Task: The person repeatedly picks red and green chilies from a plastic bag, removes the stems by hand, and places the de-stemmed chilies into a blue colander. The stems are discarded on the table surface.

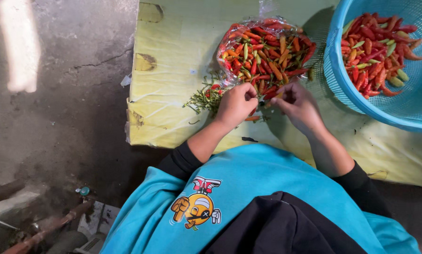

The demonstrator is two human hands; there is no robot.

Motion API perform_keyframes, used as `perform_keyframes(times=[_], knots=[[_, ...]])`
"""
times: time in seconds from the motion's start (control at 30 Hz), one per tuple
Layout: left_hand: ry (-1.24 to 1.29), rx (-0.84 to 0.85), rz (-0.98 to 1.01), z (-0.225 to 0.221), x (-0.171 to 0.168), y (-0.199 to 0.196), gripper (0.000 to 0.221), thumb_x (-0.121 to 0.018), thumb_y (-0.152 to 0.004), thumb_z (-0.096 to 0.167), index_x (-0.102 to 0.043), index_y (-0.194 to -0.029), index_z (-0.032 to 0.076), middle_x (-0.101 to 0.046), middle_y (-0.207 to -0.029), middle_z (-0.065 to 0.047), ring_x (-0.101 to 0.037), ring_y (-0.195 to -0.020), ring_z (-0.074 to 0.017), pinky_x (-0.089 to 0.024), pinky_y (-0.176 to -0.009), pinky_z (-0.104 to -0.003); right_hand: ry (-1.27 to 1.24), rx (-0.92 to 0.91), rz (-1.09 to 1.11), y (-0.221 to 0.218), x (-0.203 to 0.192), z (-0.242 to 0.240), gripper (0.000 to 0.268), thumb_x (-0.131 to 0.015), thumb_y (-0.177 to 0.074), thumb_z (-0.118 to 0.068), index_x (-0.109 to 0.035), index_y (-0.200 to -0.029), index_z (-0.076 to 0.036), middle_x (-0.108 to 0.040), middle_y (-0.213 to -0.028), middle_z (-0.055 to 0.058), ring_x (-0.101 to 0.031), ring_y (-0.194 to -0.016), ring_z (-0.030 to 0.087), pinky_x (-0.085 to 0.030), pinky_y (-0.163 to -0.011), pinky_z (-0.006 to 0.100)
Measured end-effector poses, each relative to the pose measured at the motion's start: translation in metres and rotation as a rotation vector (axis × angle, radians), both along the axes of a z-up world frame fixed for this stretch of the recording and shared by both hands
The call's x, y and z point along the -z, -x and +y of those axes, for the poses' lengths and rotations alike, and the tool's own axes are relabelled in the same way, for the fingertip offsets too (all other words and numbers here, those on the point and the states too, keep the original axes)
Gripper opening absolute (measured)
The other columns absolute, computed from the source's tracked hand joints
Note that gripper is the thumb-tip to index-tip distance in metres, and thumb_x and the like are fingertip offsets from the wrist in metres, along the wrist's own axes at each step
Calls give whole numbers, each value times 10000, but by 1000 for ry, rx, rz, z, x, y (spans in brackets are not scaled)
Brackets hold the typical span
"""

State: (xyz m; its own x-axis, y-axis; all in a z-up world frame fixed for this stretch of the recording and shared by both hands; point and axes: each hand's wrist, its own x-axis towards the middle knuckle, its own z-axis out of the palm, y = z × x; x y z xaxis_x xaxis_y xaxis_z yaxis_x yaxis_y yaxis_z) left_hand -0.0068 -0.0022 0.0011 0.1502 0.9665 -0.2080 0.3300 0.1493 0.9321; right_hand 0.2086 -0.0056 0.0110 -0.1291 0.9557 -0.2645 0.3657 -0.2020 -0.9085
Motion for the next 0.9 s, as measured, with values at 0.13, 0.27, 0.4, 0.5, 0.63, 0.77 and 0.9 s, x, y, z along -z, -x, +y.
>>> perform_keyframes(times=[0.13,0.27,0.4,0.5,0.63,0.77,0.9], knots=[[-57,75,-87,-2,-3,6,165,-772,-818,179,-735,-921,55,-775,-815,-50,-753,-757,-135,-582,-695,-296,42,-7,103,-4,-5,-1,232,-743,-952,-104,-589,-1112,-35,-624,-860,-10,-574,-740,55,-512,-639,246],[-47,71,-174,-2,-4,2,151,-768,-845,161,-736,-926,38,-774,-821,-45,-738,-770,-124,-581,-724,-296,105,10,302,-1,-11,-2,159,-655,-998,-113,-590,-1128,-47,-647,-982,-7,-646,-873,55,-575,-800,236],[-31,-1,-307,-1,1,-3,142,-728,-897,156,-732,-959,28,-768,-846,-27,-718,-787,-102,-581,-735,-286,253,-91,446,7,-12,-5,194,-650,-984,-124,-587,-1155,-57,-652,-1034,-6,-644,-908,65,-564,-799,256],[-178,7,-326,4,12,-5,101,-752,-909,130,-743,-930,32,-751,-865,-21,-697,-812,-101,-569,-758,-291,262,-155,420,14,-19,-7,195,-684,-979,-139,-595,-1126,-47,-677,-1004,15,-660,-900,96,-580,-765,287],[426,54,-520,10,32,-2,90,-738,-930,152,-746,-962,69,-714,-858,0,-612,-748,-90,-500,-651,-292,-215,-354,-66,11,-46,-8,219,-747,-923,-123,-643,-1095,-37,-709,-1004,40,-696,-913,121,-576,-763,304],[722,111,-867,11,50,-1,100,-736,-958,158,-708,-1001,73,-660,-859,6,-611,-760,-109,-540,-672,-294,-696,-496,-383,1,-64,-9,207,-765,-880,-85,-690,-1072,-65,-714,-1009,85,-681,-932,229,-560,-780,339],[775,92,-1091,11,52,7,66,-686,-966,124,-675,-985,62,-656,-844,-10,-636,-772,-137,-580,-693,-328,-624,-323,-336,-12,-56,0,235,-732,-938,-93,-690,-1169,-78,-683,-973,83,-665,-902,234,-552,-791,343]])
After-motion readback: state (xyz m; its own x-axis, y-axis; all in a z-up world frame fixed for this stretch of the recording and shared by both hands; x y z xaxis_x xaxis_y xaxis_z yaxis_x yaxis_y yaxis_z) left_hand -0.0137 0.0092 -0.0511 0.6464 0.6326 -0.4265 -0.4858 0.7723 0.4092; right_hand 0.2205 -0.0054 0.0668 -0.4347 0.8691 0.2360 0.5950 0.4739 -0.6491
